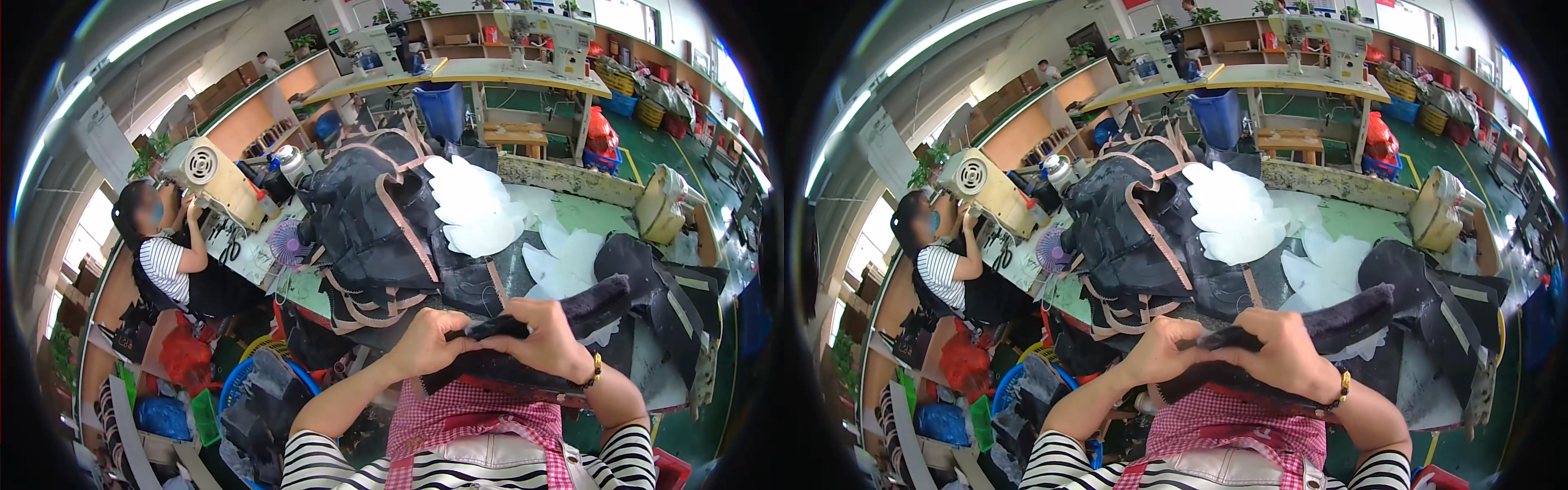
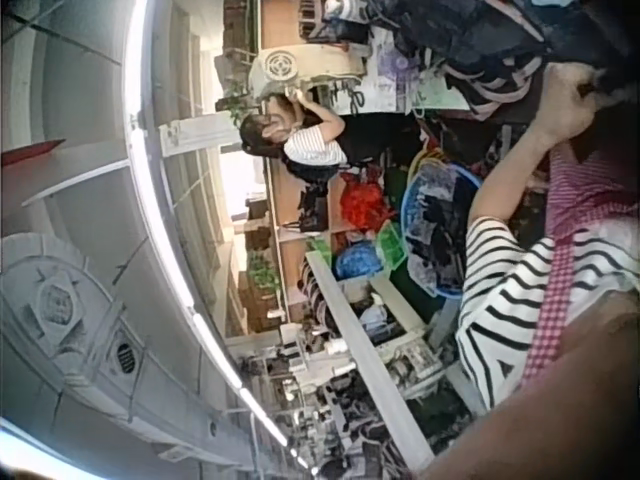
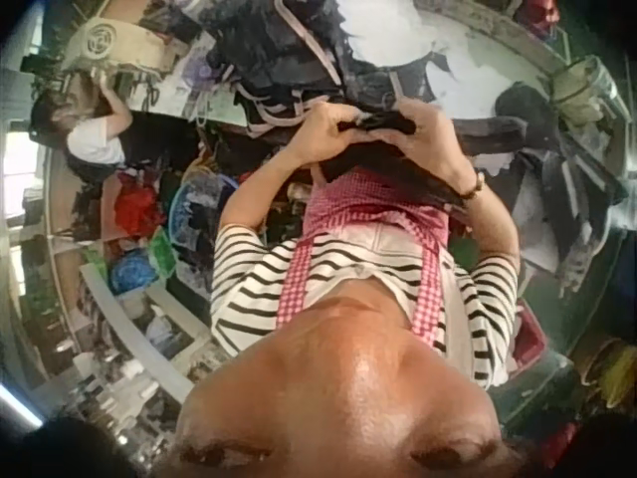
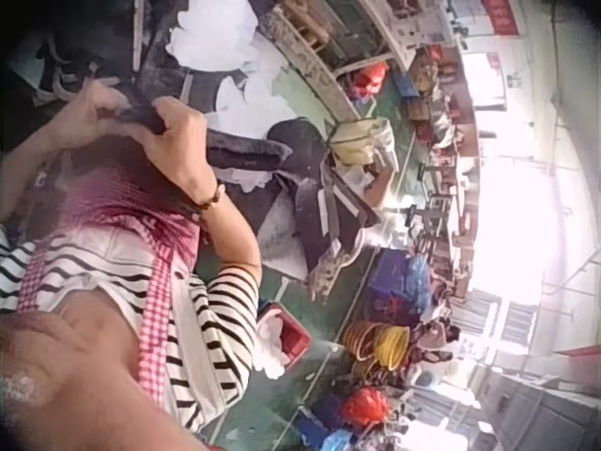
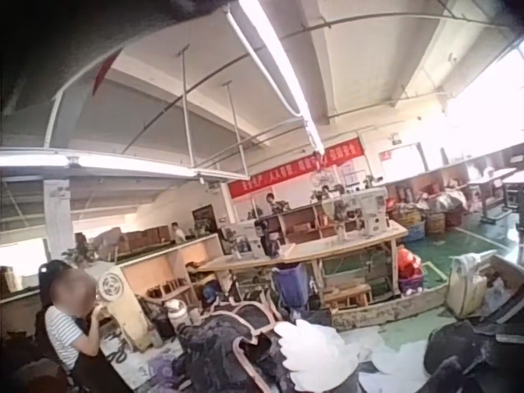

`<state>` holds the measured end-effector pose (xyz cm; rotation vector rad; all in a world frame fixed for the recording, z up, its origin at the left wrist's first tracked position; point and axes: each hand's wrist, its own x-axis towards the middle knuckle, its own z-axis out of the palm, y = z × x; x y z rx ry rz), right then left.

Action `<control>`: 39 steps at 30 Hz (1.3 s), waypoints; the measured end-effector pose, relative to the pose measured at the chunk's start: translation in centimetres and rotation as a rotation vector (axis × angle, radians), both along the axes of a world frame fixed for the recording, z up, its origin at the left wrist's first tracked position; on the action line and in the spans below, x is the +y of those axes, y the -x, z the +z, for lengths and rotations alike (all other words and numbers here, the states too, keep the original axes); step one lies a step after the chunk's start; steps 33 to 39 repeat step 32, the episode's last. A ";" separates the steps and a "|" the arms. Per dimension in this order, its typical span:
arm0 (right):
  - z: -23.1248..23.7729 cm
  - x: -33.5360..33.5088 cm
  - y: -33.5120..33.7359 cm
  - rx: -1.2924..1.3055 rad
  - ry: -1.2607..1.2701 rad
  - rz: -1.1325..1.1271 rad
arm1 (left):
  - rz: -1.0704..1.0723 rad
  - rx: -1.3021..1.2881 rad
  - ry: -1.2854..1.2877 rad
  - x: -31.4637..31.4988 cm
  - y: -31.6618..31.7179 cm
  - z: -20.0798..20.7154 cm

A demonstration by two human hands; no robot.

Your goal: The person assembles slippers by hand in a factory setting. They insert white foam insoles into black slipper uppers and then attach grey fuzzy lining pieces to the interior of the uppers. The person handles the components one at a time, repeatedly picking up parts from the table and a blue basket, aligning them, and pressing them together.

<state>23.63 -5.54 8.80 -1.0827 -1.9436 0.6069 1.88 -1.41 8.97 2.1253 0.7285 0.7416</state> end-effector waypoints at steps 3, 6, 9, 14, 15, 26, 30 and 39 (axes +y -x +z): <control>2.3 0.7 -0.2 0.344 0.354 -0.019 | -0.147 -0.175 -0.010 -0.2 0.1 2.0; 3.5 1.5 0.0 0.436 0.495 0.052 | -0.135 -0.190 0.068 -0.2 0.6 2.5; 4.6 2.4 -0.6 0.667 0.662 0.233 | -0.128 -0.248 0.226 -0.1 0.2 3.2; 6.6 0.9 0.0 0.293 0.244 0.123 | -0.140 -0.253 0.240 -0.1 -0.2 3.6; 7.4 0.8 0.1 0.320 0.354 0.109 | -0.160 -0.230 0.181 0.1 -0.2 3.4; 5.1 -3.1 -7.1 -0.680 -0.735 -0.162 | -0.239 0.001 -1.156 3.2 -0.2 5.2; -1.2 -7.4 -5.9 -0.942 -0.461 -0.128 | -0.301 0.075 -1.159 1.5 -0.1 -3.7; -7.5 -9.9 -5.2 -1.007 -0.164 -0.064 | -0.359 0.185 -0.957 -0.6 0.3 -11.2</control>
